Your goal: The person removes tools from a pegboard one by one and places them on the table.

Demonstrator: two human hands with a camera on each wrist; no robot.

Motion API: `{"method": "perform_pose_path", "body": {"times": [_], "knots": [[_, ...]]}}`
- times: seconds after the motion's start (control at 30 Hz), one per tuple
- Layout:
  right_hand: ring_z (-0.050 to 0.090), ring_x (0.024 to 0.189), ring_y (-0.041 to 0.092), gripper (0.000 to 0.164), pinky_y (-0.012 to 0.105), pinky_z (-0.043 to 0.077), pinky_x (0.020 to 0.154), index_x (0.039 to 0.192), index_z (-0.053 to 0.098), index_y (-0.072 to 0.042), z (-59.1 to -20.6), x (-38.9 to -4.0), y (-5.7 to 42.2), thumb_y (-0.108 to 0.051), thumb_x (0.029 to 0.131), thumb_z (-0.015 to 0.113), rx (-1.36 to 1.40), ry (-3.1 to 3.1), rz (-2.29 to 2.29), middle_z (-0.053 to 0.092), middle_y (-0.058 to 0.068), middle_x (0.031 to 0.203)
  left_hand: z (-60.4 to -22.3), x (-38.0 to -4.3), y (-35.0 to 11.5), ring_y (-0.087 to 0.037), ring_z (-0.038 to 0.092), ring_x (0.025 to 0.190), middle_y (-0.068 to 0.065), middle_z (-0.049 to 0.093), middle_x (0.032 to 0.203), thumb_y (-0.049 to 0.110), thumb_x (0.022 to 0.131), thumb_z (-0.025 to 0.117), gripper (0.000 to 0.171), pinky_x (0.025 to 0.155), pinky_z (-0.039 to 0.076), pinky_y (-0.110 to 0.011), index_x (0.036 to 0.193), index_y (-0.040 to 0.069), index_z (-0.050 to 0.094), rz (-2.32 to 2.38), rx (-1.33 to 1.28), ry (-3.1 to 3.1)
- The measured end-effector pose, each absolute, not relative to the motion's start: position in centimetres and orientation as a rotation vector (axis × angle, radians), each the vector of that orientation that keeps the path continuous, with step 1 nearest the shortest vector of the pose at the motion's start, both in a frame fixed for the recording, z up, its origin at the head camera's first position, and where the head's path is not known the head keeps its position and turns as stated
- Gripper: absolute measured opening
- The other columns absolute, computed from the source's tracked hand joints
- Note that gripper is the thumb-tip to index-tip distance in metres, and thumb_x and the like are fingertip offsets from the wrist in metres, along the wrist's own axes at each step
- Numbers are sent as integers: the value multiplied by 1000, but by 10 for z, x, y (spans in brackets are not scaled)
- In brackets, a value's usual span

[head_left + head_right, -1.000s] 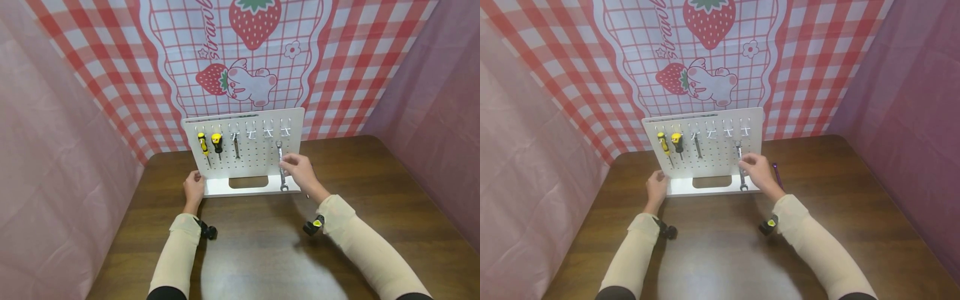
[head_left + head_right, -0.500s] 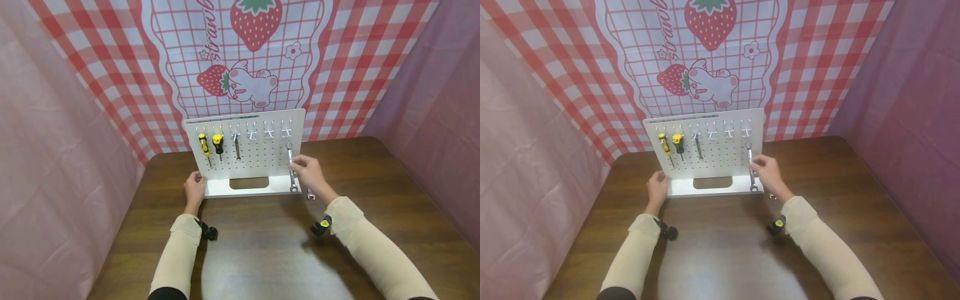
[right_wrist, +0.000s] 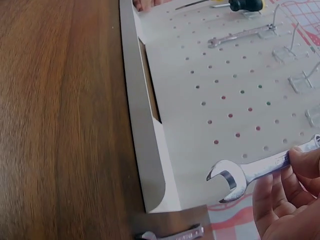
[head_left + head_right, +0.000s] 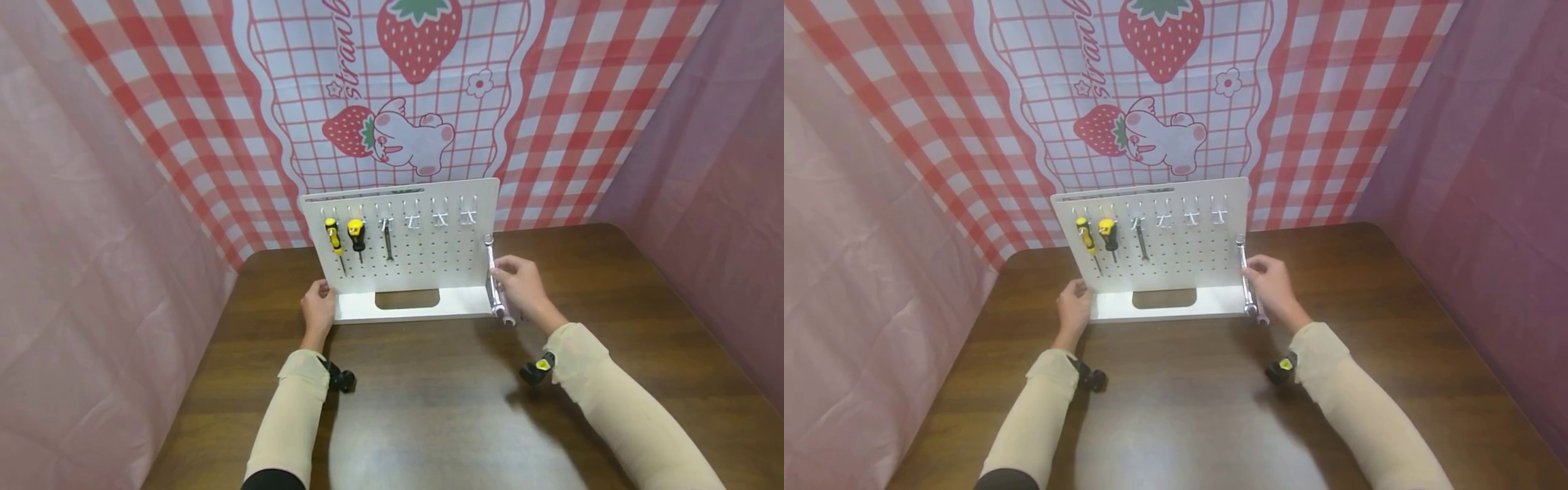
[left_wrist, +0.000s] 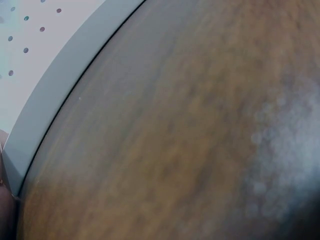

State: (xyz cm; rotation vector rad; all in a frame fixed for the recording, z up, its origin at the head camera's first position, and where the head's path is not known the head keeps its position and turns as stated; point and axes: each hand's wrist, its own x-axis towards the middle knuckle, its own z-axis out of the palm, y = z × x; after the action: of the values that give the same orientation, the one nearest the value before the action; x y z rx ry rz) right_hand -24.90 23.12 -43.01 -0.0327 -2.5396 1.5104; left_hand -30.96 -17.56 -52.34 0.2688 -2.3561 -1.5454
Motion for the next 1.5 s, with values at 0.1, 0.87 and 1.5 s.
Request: {"method": "perform_pose_path", "body": {"times": [0.1, 0.87, 1.5], "knots": [[61, 79, 23, 22, 23, 51, 66, 113, 66, 10, -432, -249, 236, -5, 96, 62, -52, -2546, 1511, 68, 27, 102, -523, -309, -175, -34, 65, 105, -22, 69, 111, 5, 94, 65, 26, 95, 52, -43, 117, -5, 67, -1546, 265, -2356], [56, 67, 15, 25, 26, 50, 56, 113, 63, 18, -450, -259, 279, -2, 98, 58, -203, -2624, 1521, 67, 19, 85, -525, -310, -177, -36, 66, 105, -24, 69, 110, 4, 94, 64, 25, 94, 52, -45, 116, -7, 67, -1513, 234, -2352], [63, 86, 40, 27, 41, 49, 68, 100, 72, 12, -473, -273, 313, -13, 91, 63, -210, -2890, 1023, 70, 28, 98, -528, -313, -178, -35, 65, 107, -22, 69, 113, 6, 95, 64, 26, 94, 52, -44, 118, -6, 66, -1525, 239, -2356]]}}
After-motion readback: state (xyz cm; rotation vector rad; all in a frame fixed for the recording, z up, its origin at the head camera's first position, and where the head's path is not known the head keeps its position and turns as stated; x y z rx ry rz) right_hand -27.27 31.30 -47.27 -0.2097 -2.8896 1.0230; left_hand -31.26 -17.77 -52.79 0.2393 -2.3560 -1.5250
